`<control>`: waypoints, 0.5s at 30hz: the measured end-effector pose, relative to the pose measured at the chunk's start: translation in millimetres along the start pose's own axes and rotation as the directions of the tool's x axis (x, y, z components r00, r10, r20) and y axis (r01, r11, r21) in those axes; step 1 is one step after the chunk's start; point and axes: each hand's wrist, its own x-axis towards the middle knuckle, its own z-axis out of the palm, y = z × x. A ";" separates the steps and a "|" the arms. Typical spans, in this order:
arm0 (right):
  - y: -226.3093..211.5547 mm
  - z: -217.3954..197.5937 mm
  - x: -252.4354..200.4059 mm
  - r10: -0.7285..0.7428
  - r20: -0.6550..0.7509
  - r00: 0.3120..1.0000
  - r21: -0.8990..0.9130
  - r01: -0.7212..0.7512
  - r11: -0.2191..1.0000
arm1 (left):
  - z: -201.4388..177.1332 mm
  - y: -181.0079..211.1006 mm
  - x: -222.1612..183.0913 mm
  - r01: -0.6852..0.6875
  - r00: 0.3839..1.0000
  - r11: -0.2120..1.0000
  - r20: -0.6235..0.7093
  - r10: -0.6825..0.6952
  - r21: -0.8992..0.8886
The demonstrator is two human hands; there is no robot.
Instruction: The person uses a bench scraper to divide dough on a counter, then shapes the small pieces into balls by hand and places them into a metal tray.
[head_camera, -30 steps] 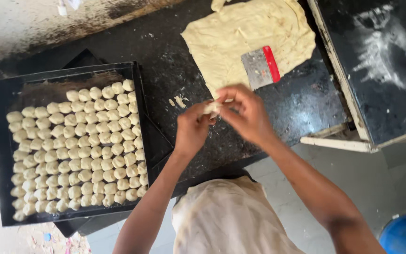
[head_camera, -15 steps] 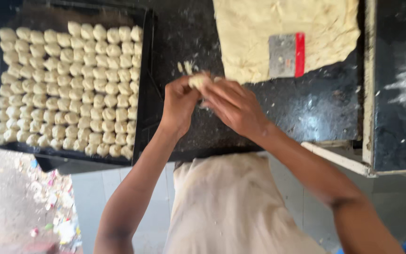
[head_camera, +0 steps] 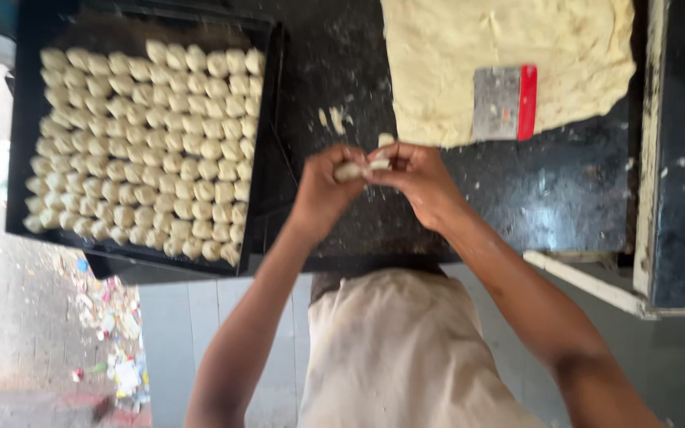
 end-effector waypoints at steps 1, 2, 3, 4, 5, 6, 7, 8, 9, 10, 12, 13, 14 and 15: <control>5.7 -1.8 2.4 -0.010 0.002 1.000 -0.018 0.010 1.000 | 0.3 -16.4 3.1 0.048 0.994 0.991 -0.092 -0.061 -0.128; 8.7 -2.7 1.6 -0.025 0.004 1.000 -0.038 0.025 0.999 | -3.8 -29.7 18.2 0.079 0.976 0.964 -0.176 -0.127 -0.256; 11.2 -4.5 -19.1 0.014 0.119 0.993 -0.028 -0.011 1.000 | -8.4 -38.3 23.0 0.097 0.947 0.920 -0.250 -0.203 -0.380; 4.6 -7.9 -40.3 0.026 0.247 0.969 -0.031 -0.019 0.999 | -20.5 -39.4 28.0 0.080 0.940 0.909 -0.272 -0.204 -0.408; -3.3 -7.8 -48.8 0.039 0.371 0.928 -0.037 -0.028 0.999 | -34.0 -36.3 30.1 0.061 0.934 0.898 -0.293 -0.206 -0.436; -5.5 -2.8 -38.7 0.099 0.166 0.981 -0.050 -0.092 0.995 | -37.5 -34.0 19.7 0.072 0.922 0.880 -0.305 -0.238 -0.469; -8.6 3.4 -16.5 0.152 -0.048 0.987 -0.050 -0.155 0.987 | -38.5 -29.9 12.3 0.110 0.941 0.875 -0.235 -0.245 -0.471; -12.7 8.6 -5.8 0.190 -0.259 0.947 -0.046 -0.208 0.977 | -40.6 -23.6 8.5 0.139 0.956 0.870 -0.165 -0.243 -0.473; -12.5 16.2 -18.4 0.203 -0.204 0.958 0.004 -0.206 0.979 | -39.9 -16.5 3.9 0.168 0.966 0.865 -0.095 -0.240 -0.474; -18.0 28.4 -19.1 0.175 -0.124 0.977 0.046 -0.171 0.984 | -42.1 -6.7 7.9 0.176 0.974 0.860 -0.041 -0.222 -0.479; -27.1 43.0 -13.4 -0.009 -0.087 0.996 -0.222 -0.010 0.975 | -35.5 -1.7 -14.3 0.257 0.965 0.831 0.093 -0.244 -0.493; -31.3 42.6 -4.9 -0.165 -0.080 0.983 -0.515 0.101 0.851 | -38.1 -6.9 -18.7 0.182 0.983 0.847 0.071 -0.169 -0.499; -33.4 44.0 -2.2 -0.311 -0.018 0.950 -0.760 0.189 0.622 | -42.2 -12.6 -12.6 0.097 0.995 0.856 0.048 -0.085 -0.507; -28.9 49.3 -16.6 -0.435 0.199 0.878 -0.796 0.404 0.450 | -44.9 -16.2 -14.7 0.012 1.000 0.858 0.022 0.000 -0.513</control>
